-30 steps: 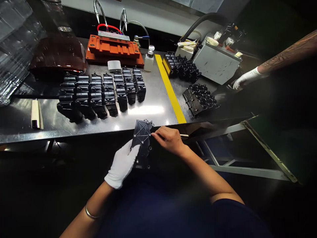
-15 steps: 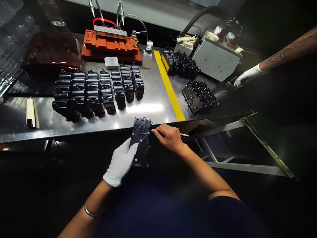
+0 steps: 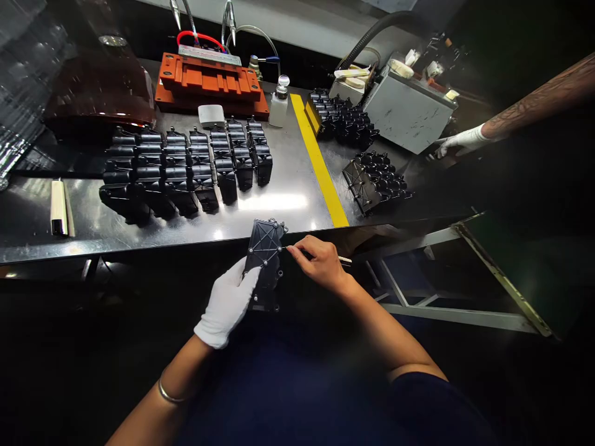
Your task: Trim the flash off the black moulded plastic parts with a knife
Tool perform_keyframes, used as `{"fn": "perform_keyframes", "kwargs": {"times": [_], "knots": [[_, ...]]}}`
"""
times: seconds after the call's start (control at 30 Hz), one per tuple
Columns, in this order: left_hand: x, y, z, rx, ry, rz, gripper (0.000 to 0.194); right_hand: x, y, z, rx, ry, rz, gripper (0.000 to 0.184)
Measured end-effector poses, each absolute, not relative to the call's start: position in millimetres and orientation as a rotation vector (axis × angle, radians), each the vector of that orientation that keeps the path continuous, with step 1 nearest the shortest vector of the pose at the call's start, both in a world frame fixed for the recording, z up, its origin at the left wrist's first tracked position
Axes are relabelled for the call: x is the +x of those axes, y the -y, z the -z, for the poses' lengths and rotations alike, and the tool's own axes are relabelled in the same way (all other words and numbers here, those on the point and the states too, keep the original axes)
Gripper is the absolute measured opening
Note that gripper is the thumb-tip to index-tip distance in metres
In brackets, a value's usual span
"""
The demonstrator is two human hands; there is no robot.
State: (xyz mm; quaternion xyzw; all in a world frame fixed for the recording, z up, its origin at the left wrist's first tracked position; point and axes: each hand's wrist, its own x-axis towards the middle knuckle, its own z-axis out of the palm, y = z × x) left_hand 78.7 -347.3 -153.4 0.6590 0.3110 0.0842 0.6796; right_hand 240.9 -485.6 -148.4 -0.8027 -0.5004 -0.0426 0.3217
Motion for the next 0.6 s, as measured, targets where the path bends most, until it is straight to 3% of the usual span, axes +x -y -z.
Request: {"fn": "perform_keyframes", "kwargs": {"times": [0.6], "knots": [[80.1, 344.6, 150.8, 1.480, -0.668, -0.186, 0.043, 228.1, 481.5, 143.8, -2.101, 1.185, 0.043, 0.027]]}}
